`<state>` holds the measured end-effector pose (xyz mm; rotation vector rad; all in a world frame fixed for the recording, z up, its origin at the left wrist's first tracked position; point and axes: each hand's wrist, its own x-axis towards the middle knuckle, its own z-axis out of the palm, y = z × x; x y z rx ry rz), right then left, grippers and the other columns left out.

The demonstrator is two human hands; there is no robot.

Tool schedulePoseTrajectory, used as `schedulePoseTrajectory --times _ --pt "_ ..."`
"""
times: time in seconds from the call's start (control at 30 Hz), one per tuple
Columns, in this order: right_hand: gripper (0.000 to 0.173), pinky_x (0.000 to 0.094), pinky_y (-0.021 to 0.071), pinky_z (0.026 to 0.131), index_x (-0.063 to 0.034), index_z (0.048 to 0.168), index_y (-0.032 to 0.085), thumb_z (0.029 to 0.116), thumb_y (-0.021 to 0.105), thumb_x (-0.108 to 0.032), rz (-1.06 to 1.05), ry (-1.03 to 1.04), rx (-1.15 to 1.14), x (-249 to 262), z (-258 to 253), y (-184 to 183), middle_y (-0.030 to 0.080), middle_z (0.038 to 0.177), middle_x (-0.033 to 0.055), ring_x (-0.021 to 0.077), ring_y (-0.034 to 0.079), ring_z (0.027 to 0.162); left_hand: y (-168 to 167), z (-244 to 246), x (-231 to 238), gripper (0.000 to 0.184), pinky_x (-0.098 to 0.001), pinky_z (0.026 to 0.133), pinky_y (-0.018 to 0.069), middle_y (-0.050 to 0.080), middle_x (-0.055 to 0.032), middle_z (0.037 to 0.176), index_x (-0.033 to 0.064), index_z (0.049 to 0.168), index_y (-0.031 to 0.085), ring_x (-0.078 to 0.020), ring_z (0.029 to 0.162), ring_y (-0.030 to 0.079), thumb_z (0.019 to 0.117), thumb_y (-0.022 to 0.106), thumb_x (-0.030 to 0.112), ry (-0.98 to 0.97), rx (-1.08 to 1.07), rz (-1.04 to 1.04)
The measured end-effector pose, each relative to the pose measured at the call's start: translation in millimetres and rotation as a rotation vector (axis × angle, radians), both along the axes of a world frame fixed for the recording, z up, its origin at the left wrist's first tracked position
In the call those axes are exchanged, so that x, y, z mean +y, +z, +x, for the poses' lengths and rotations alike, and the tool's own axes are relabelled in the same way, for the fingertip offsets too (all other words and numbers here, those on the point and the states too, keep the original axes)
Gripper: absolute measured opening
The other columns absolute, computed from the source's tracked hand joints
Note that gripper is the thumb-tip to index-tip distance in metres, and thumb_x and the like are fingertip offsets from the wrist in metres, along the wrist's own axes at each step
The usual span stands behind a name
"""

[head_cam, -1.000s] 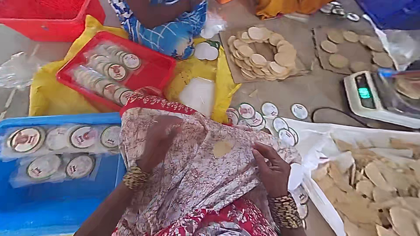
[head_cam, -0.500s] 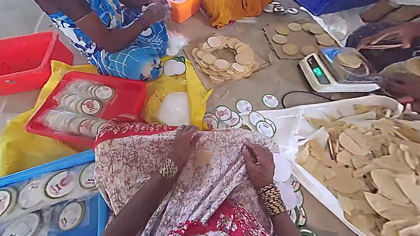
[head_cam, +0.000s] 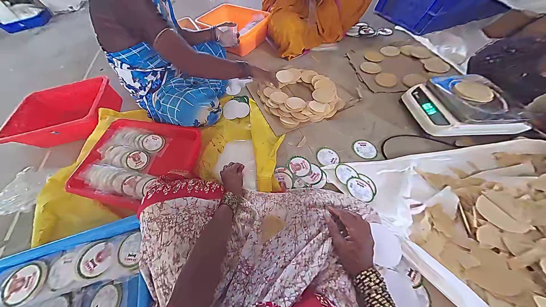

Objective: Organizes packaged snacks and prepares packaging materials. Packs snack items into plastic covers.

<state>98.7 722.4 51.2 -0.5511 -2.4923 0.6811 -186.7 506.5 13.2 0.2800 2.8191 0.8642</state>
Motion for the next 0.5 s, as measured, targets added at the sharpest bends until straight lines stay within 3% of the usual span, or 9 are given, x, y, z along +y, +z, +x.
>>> schedulePoseTrajectory --times 0.07,0.13,0.2,0.27,0.3,0.33,0.37,0.4,0.5 --pt "0.041 0.0612 0.0482 0.087 -0.0033 0.112 0.077 0.0934 0.054 -0.031 -0.004 0.001 0.005 -1.1 -1.0 0.6 0.075 0.107 0.0152 0.0392 0.068 0.101 6.7 1.5 -6.0 0.026 -0.0479 0.107 0.045 0.07 -0.0225 0.115 -0.0032 0.11 0.073 -0.036 0.115 0.064 0.1043 0.055 0.014 0.08 0.04 0.13" --pt "0.041 0.0624 0.0474 0.087 -0.0032 0.112 0.077 0.093 0.054 -0.031 -0.008 0.003 0.004 -1.9 -1.2 2.1 0.075 0.107 0.0157 0.0398 0.068 0.101 8.0 1.2 -8.9 0.026 -0.0446 0.105 0.0474 0.065 -0.0265 0.12 -0.0088 0.115 0.067 -0.0359 0.115 0.063 0.103 0.056 0.012 0.109 0.05 0.231" --pt "0.044 0.0637 0.0462 0.089 -0.0027 0.113 0.076 0.0937 0.052 -0.033 -0.014 0.01 -0.013 -2.8 -1.0 6.0 0.075 0.107 0.0161 0.0414 0.067 0.104 1.9 -0.4 -10.0 0.049 -0.0446 0.112 0.0434 0.049 -0.0301 0.145 -0.0095 0.141 0.048 -0.0381 0.131 0.054 0.1011 0.062 0.017 0.061 -0.03 0.251" --pt "0.046 0.0628 0.0461 0.09 -0.0028 0.113 0.077 0.0943 0.05 -0.035 -0.01 0.012 -0.013 -3.5 -1.0 8.1 0.076 0.107 0.0155 0.0411 0.067 0.104 -3.7 -6.5 -6.9 0.074 -0.045 0.121 0.0307 0.034 -0.0289 0.159 -0.0064 0.156 0.028 -0.0381 0.147 0.038 0.0998 0.065 0.025 -0.028 -0.121 0.124" --pt "0.045 0.0621 0.0464 0.089 -0.0035 0.113 0.077 0.0943 0.05 -0.036 -0.008 0.011 -0.008 -4.1 -0.1 7.6 0.076 0.106 0.0147 0.0402 0.068 0.103 -4.3 -9.7 -4.3 0.073 -0.0459 0.121 0.0322 0.039 -0.027 0.157 -0.0048 0.157 0.029 -0.0369 0.145 0.041 0.0998 0.064 0.024 -0.056 -0.152 0.031" --pt "0.045 0.0618 0.047 0.088 -0.0043 0.113 0.077 0.0942 0.051 -0.036 -0.001 0.008 -0.004 -4.2 1.5 6.4 0.076 0.106 0.014 0.0393 0.068 0.102 -5.2 -11.3 -2.4 0.06 -0.0477 0.117 0.0383 0.049 -0.0241 0.15 -0.0027 0.152 0.04 -0.035 0.14 0.049 0.1006 0.061 0.021 -0.051 -0.173 -0.021" --pt "0.044 0.062 0.0472 0.089 -0.0044 0.113 0.077 0.0944 0.051 -0.035 -0.002 0.009 -0.002 -3.4 3.5 5.2 0.076 0.107 0.0139 0.0392 0.068 0.102 -7.5 -12.1 -2.3 0.044 -0.0506 0.11 0.0447 0.061 -0.0226 0.136 -0.0012 0.141 0.054 -0.0349 0.129 0.058 0.1021 0.058 0.018 -0.021 -0.184 -0.009" --pt "0.044 0.0624 0.0475 0.09 -0.0043 0.113 0.077 0.0944 0.052 -0.035 0.0 0.013 0.0 -3.0 5.4 4.9 0.076 0.109 0.0141 0.0396 0.068 0.103 -9.5 -12.7 -4.2 0.034 -0.0512 0.108 0.0459 0.065 -0.0223 0.128 -0.0018 0.131 0.061 -0.0348 0.124 0.061 0.1037 0.055 0.017 0.019 -0.191 0.03" --pt "0.043 0.0632 0.0471 0.092 -0.0034 0.112 0.077 0.0944 0.053 -0.034 0.001 0.024 0.002 -4.3 10.2 5.3 0.075 0.112 0.0159 0.0413 0.068 0.107 -7.7 -6.3 -10.9 0.027 -0.0501 0.104 0.0472 0.068 -0.0255 0.115 -0.0077 0.117 0.065 -0.0359 0.113 0.065 0.1046 0.053 0.013 0.197 -0.075 0.234"
